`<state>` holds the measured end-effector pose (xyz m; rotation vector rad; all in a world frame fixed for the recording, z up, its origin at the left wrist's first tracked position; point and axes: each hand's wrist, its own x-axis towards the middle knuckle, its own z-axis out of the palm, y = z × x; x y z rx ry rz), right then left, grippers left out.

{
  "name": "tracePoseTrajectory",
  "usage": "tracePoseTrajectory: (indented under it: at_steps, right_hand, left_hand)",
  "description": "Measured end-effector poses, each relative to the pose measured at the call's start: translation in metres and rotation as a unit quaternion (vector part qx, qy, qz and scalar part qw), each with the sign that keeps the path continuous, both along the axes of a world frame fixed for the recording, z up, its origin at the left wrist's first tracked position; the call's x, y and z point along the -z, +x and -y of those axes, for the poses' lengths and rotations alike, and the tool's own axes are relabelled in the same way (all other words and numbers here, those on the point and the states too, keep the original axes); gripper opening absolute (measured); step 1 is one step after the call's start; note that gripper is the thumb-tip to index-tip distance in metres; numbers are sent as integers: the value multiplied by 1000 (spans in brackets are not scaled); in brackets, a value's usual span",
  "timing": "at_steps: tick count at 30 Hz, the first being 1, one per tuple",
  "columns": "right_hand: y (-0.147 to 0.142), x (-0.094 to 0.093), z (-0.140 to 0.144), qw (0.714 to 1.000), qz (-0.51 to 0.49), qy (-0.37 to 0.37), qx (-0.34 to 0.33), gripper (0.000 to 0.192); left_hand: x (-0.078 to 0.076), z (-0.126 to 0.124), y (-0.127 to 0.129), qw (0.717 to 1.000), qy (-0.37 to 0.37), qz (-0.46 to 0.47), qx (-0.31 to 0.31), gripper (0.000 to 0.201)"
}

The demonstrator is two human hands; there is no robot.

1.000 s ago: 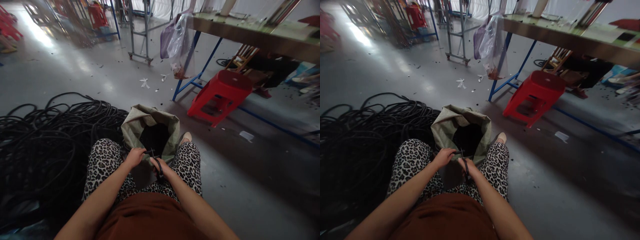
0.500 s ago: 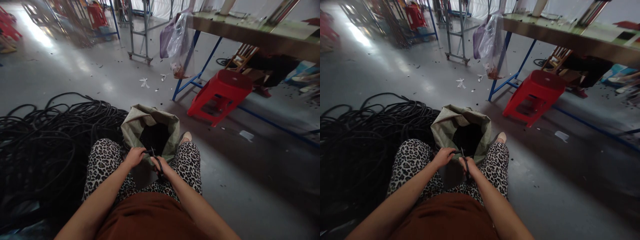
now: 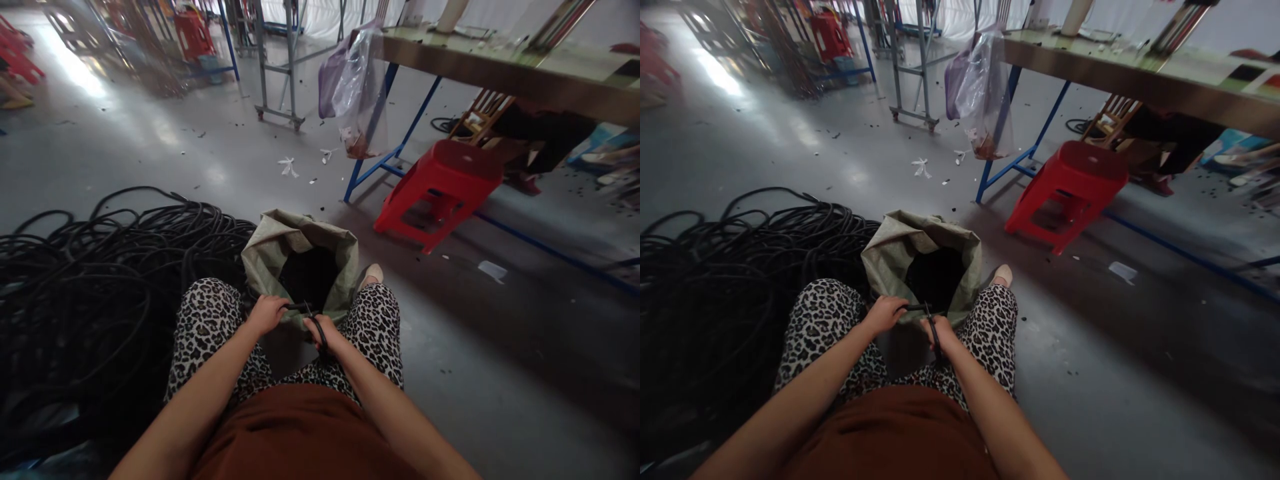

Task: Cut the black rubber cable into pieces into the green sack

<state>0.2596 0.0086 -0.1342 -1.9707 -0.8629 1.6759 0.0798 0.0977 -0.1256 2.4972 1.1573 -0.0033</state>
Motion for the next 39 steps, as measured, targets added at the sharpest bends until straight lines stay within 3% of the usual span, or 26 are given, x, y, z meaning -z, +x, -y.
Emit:
tracePoseTrajectory:
  at_steps: [11, 16, 25, 39]
  right_hand:
    - [3, -8, -1, 999, -13, -27, 23, 30]
    - [3, -15, 2, 997, -78, -12, -20, 38]
    - [2, -6, 2, 995, -89, -11, -40, 40]
    - [-2, -13, -2, 995, -95, -20, -16, 41]
  left_hand:
    - [-3, -1, 1, 999, 4, -2, -41, 26]
    - [-9, 0, 4, 998, 1, 7, -59, 26]
    - [-4, 2, 4, 999, 12, 20, -36, 26]
    - [-6, 3, 4, 999, -23, 25, -8, 26]
